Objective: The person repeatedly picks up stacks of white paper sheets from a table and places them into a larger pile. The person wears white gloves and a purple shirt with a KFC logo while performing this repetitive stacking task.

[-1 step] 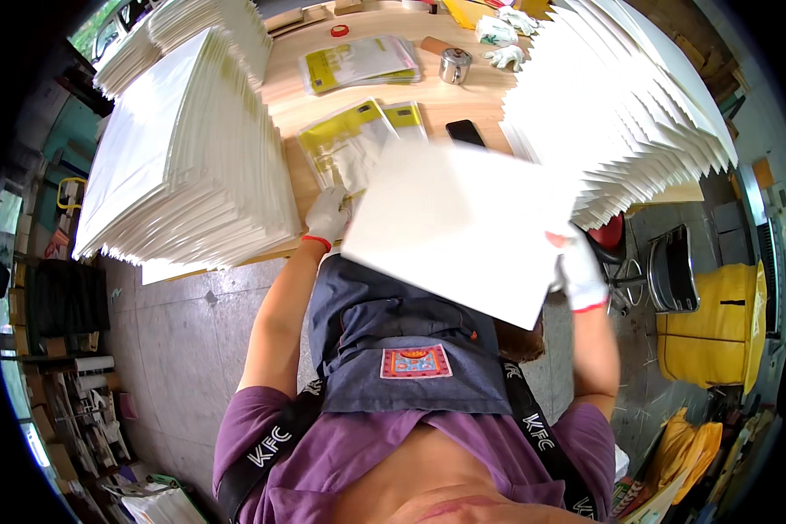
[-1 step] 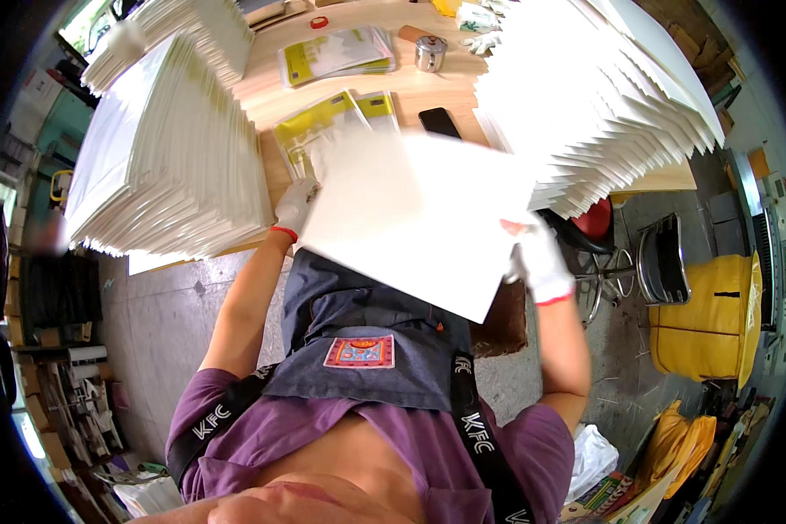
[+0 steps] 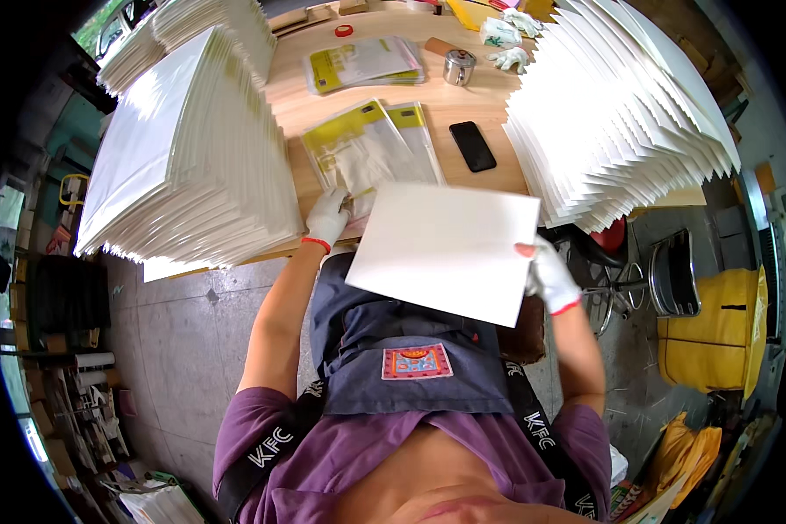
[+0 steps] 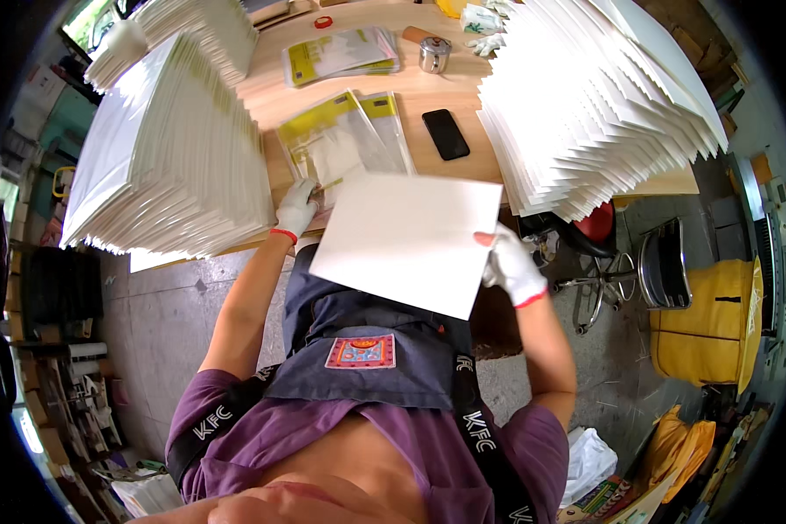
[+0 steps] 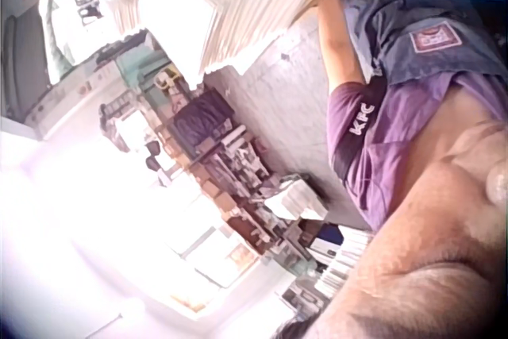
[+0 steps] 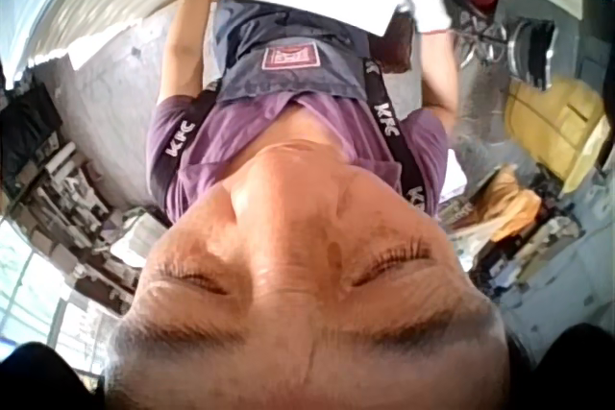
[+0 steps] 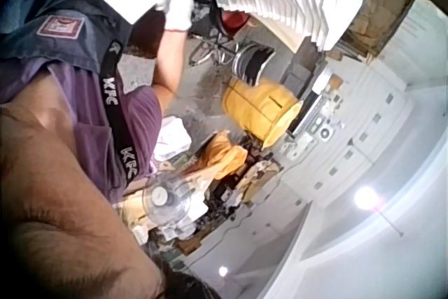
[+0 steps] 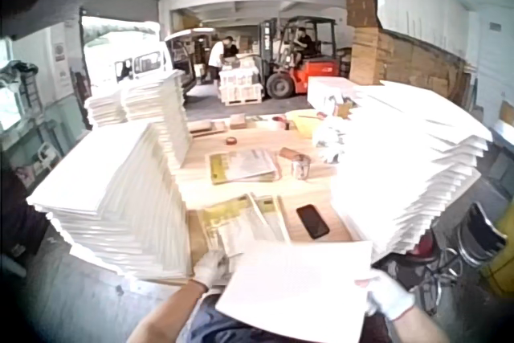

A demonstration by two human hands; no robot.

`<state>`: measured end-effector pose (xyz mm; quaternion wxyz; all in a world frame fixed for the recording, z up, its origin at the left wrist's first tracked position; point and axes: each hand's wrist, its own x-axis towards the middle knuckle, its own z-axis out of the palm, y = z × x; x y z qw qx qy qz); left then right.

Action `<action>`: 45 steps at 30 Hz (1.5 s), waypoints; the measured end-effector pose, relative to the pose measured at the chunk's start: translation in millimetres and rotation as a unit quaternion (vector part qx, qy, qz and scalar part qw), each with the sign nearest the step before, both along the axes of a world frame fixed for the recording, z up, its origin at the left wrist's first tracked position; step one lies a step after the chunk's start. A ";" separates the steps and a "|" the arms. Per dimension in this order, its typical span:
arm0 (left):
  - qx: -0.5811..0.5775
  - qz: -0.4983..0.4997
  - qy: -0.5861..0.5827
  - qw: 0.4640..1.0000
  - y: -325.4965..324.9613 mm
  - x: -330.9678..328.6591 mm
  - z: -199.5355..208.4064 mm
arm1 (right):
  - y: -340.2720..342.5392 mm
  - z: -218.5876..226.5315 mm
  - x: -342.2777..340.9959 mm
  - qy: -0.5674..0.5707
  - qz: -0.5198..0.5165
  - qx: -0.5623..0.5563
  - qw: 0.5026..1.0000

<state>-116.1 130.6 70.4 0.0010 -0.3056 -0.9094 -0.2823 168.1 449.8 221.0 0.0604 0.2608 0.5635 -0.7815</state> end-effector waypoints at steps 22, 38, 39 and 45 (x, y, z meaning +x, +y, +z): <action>0.088 0.014 0.047 0.995 11.7 30.6 55.6 | -82.1 -93.6 -6.1 0.054 -0.249 -0.258 0.932; 0.670 -0.038 -0.607 0.425 123.3 103.9 -94.4 | -102.5 -74.3 12.3 0.086 -0.162 -0.165 0.969; 0.648 -0.016 -0.614 0.451 120.5 119.4 -96.7 | -103.2 -77.9 10.5 0.067 -0.154 -0.158 0.973; 0.449 0.155 -0.552 0.685 100.9 174.3 -127.6 | -124.9 -173.9 -26.0 0.083 -0.179 -0.318 0.928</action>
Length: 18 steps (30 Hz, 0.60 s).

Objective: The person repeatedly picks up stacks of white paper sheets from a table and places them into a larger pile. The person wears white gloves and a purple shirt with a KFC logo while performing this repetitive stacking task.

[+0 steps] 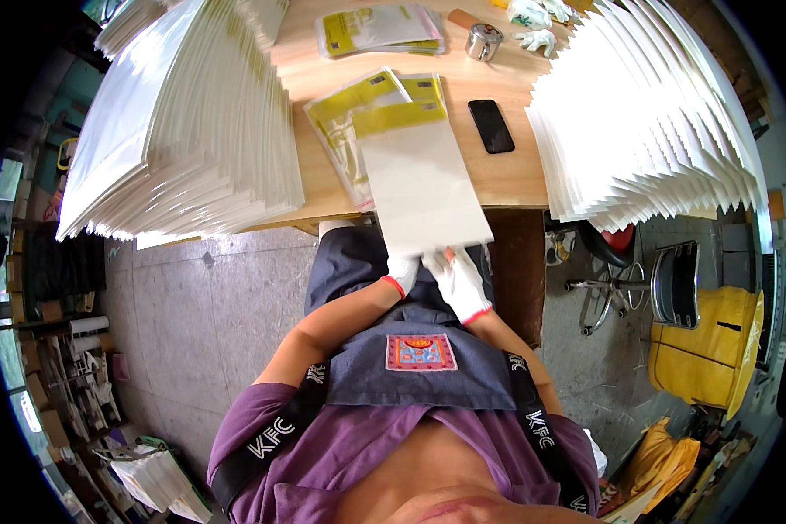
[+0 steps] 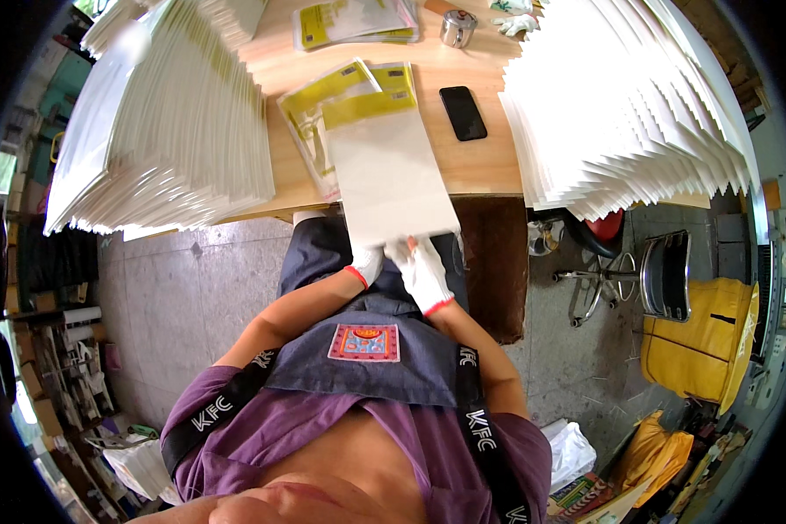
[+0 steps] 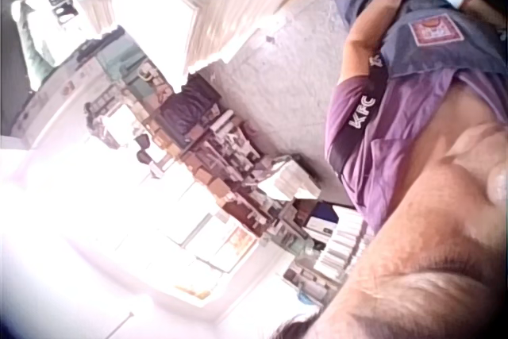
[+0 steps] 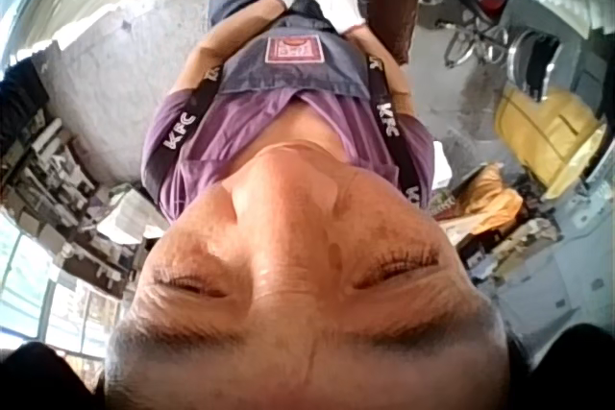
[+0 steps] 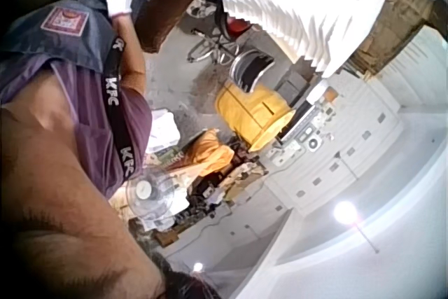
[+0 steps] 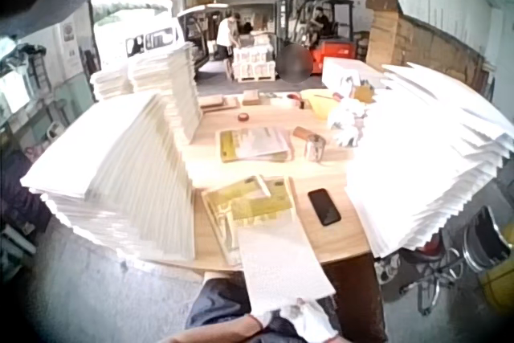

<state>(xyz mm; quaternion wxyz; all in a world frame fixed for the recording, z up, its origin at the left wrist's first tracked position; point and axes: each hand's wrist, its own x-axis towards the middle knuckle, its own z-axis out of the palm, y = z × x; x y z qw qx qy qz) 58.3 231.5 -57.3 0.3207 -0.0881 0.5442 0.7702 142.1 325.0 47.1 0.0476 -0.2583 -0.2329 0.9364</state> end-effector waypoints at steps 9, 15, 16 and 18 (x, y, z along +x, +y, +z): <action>0.101 -0.077 -0.103 0.987 -58.3 -24.3 55.2 | -7.1 23.7 -47.9 0.065 0.229 0.177 0.955; -0.073 -0.055 -0.028 0.995 -101.9 -50.3 102.4 | -26.2 50.7 -84.9 0.046 0.328 0.700 0.633; -0.069 -0.071 -0.020 0.995 -104.5 -50.9 102.8 | -29.4 40.7 -90.7 0.064 0.321 0.773 0.543; -0.060 -0.087 -0.014 0.994 -107.1 -53.8 108.7 | -37.2 38.2 -103.1 0.058 0.341 0.844 0.410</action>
